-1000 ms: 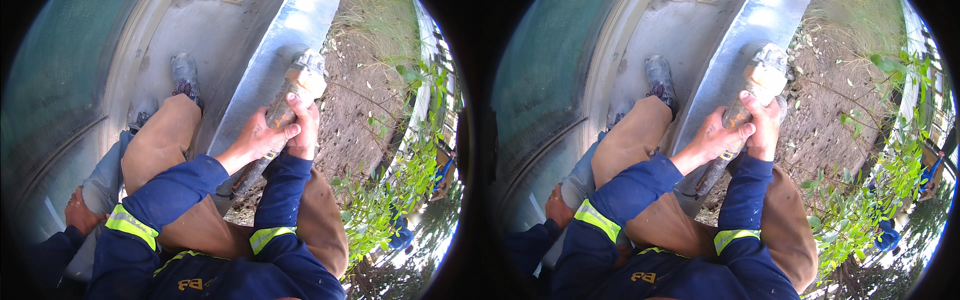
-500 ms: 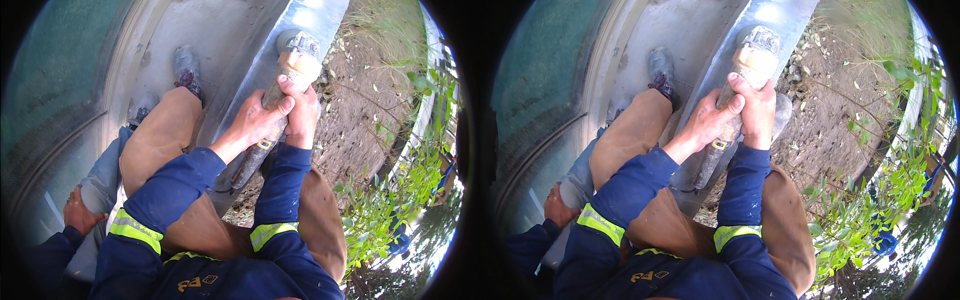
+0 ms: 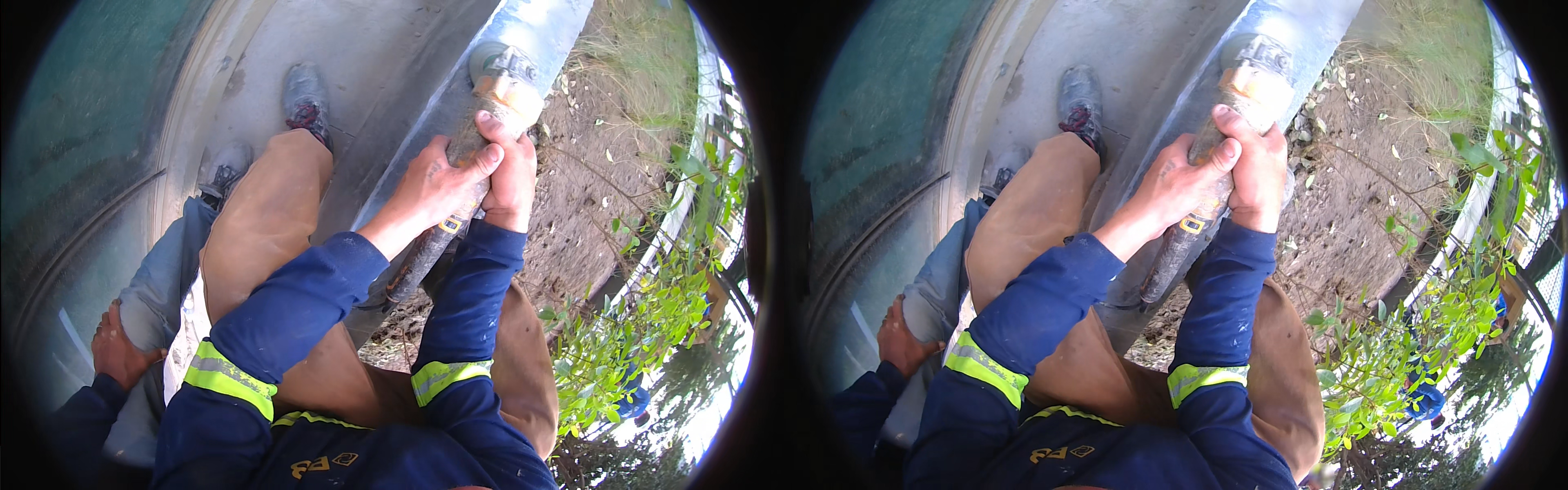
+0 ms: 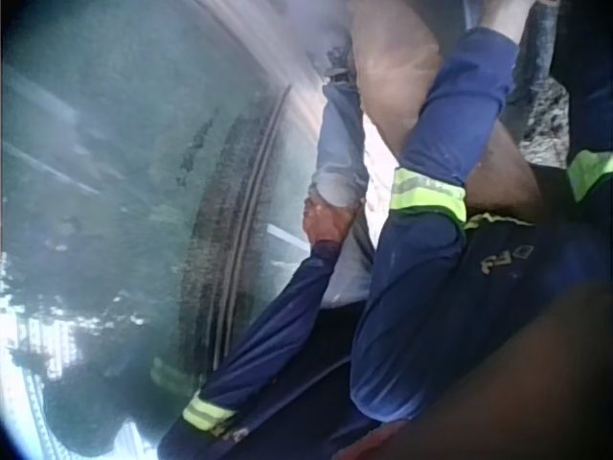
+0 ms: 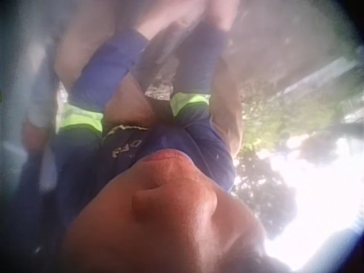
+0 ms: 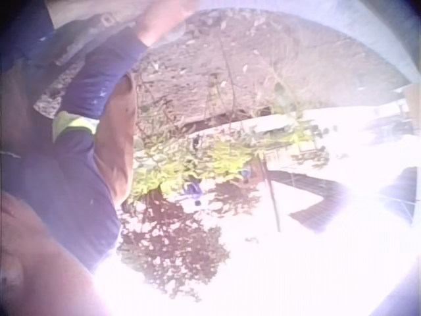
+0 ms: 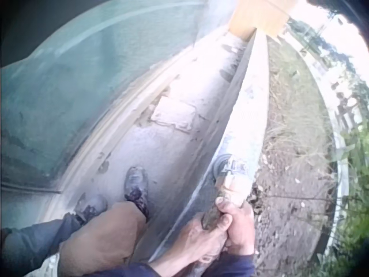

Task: The person uses an angle grinder to smooth a concrete curb edge. They hold the tool with both hands and move it steadily along the vertical face of the curb, generating dust as the surface is ground down.

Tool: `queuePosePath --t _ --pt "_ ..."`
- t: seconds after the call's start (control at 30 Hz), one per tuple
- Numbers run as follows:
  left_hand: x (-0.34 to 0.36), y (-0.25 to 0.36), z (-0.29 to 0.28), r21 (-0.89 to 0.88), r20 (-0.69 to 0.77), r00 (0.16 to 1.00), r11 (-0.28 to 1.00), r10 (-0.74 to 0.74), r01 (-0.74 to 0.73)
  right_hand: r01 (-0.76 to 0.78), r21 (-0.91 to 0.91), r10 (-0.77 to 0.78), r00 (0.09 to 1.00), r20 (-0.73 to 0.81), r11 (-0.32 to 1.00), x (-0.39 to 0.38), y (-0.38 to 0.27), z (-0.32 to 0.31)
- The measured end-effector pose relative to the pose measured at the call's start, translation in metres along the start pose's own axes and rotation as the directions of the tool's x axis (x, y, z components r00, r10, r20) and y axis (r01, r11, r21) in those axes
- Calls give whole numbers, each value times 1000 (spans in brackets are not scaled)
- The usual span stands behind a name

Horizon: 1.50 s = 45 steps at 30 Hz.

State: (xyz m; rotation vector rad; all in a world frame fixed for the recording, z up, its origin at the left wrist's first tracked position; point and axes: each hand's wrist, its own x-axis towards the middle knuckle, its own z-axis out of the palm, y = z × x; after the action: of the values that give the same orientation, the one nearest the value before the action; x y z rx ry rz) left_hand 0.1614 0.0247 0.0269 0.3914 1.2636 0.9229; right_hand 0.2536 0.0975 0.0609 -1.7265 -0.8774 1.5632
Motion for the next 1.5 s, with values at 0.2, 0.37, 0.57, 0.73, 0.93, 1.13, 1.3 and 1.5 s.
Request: queuePosePath --t 0.2,0.37,0.57,0.73,0.93,1.13,1.3,1.5 --pt "-1 3 -2 -57 32 999 998 -18 19 14 -10 -14 1000 28 1000 1 -4 2" --pt "4 5 1 -46 11 1000 999 -9 10 -5 10 5 999 35 1000 4 -8 3" --pt "6 5 2 -43 0 1000 999 -17 17 -5 -35 6 1000 24 999 6 -9 2" --pt "5 10 2 -37 10 999 999 -34 34 -4 -8 5 998 59 1000 13 -5 -3" --pt "3 12 2 -41 3 1000 999 -26 26 -24 21 23 999 41 999 6 -9 2" --pt "2 7 6 -7 -36 999 1000 -11 11 -35 50 31 997 68 998 8 -6 -4" --pt "-2 13 6 -72 -20 999 997 -25 24 -38 45 34 997 67 998 5 -7 -2" --pt "0 5 9 -22 -67 998 1000 -9 8 -46 54 42 996 79 997 3 -8 -2"
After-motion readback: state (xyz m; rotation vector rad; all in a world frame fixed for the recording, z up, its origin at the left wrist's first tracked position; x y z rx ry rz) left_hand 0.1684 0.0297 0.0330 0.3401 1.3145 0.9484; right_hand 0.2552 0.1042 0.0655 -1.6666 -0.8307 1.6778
